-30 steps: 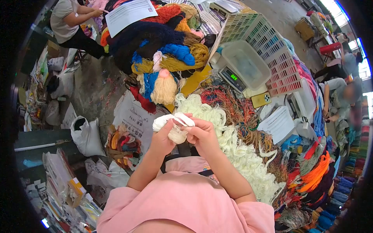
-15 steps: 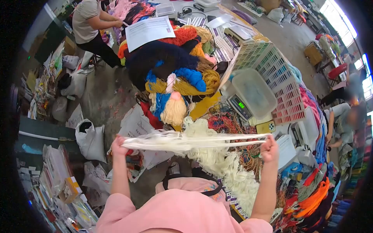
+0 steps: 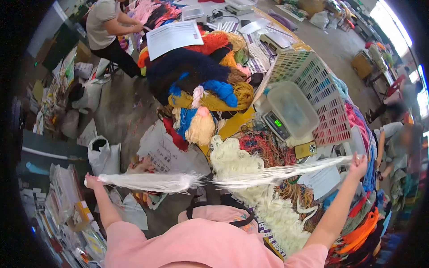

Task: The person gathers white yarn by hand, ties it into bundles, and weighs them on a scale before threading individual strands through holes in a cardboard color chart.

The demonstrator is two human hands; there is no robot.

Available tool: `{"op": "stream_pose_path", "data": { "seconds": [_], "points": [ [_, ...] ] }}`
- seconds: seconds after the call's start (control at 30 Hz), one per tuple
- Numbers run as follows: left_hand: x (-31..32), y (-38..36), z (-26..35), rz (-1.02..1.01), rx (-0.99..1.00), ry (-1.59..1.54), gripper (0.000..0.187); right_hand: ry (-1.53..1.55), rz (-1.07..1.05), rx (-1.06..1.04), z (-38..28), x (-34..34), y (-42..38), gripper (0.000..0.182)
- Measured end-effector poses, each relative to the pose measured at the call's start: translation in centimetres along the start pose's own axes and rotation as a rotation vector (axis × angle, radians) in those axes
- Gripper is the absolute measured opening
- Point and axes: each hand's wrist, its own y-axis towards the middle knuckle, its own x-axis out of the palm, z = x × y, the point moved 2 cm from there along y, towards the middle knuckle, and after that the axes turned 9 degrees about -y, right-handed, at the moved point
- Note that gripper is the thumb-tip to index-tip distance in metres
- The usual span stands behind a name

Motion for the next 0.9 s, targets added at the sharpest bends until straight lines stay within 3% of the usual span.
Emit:
{"op": "stream_pose_path", "data": {
  "seconds": [0.1,0.13,0.17,0.2,0.27,0.3,0.33,0.37,0.4,0.43,0.47,0.53,0.63,0.7,0.73,0.77,0.8,0.83,0.87,0.9],
  "points": [
    [-5.3,4.3,0.0,0.191,0.073,0.003,0.017,-0.421,-0.238,0.018,0.4,2.9,-4.0,0.009],
    [-7.4,6.3,-1.8,0.066,-0.056,-0.012,0.012,-0.496,-0.568,0.16,2.5,3.2,-5.0,0.007],
    [-9.2,8.1,-3.5,-0.059,-0.186,-0.011,0.01,-0.647,-0.64,0.251,3.6,5.4,-8.9,0.006],
    [-9.0,5.2,-5.5,-0.148,-0.365,0.027,0.01,-0.797,-0.708,0.341,4.2,8.1,-13.2,0.006],
    [-8.3,-1.9,-9.3,-0.374,-0.71,0.157,0.011,-0.735,-0.813,0.173,3.4,11.8,-15.8,0.008],
    [-2.8,-12.2,-6.0,-0.311,-0.737,0.283,0.017,-0.629,-0.811,0.151,2.0,13.4,-15.8,0.012],
    [-4.4,-11.9,-8.9,-0.32,-0.835,0.276,0.015,-0.614,-0.769,0.081,-0.3,16.0,-17.5,0.014],
    [-1.9,-17.3,-7.0,-0.376,-0.966,0.26,0.013,-0.562,-0.816,0.031,-1.7,17.1,-15.7,0.015],
    [-2.6,-17.4,-8.5,-0.433,-1.051,0.213,0.012,-0.48,-0.848,0.081,-2.6,17.7,-13.2,0.016],
    [-3.7,-17.9,-10.1,-0.49,-1.145,0.162,0.012,-0.511,-0.729,0.044,-3.5,18.5,-11.9,0.016],
    [-3.5,-19.2,-10.0,-0.463,-1.114,0.269,0.012,-0.519,-0.823,0.067,-4.2,18.3,-8.4,0.016],
    [-3.7,-21.2,-9.7,-0.382,-1.061,0.359,0.012,-0.429,-0.653,0.048,-5.9,17.2,-0.9,0.014],
    [-5.2,-21.7,-9.5,-0.355,-1.112,0.375,0.012,-0.459,-0.376,-0.253,-8.0,18.3,1.1,0.012],
    [-5.4,-22.3,-9.4,-0.367,-1.121,0.423,0.014,-0.634,-0.608,-0.301,-5.3,20.1,-0.7,0.01],
    [-5.1,-23.1,-9.5,-0.39,-1.157,0.428,0.014,-0.799,-0.593,-0.379,-2.8,21.1,-3.3,0.013],
    [-4.7,-23.9,-9.6,-0.412,-1.193,0.432,0.014,-0.94,-0.739,-0.288,0.0,21.3,-3.8,0.015],
    [-4.5,-24.6,-10.1,-0.454,-1.213,0.44,0.016,-1.068,-0.691,-0.283,3.3,21.5,-4.9,0.018],
    [-3.7,-25.8,-10.1,-0.516,-1.247,0.446,0.016,-1.31,-0.768,-0.5,6.0,21.4,-6.0,0.022],
    [-2.5,-27.3,-10.0,-0.578,-1.28,0.45,0.016,-1.276,-0.81,-0.567,9.3,20.8,-6.6,0.023],
    [-1.2,-28.9,-9.5,-0.563,-1.361,0.406,0.015,-1.422,-0.788,-0.802,12.8,19.9,-6.8,0.02]
  ]
}}
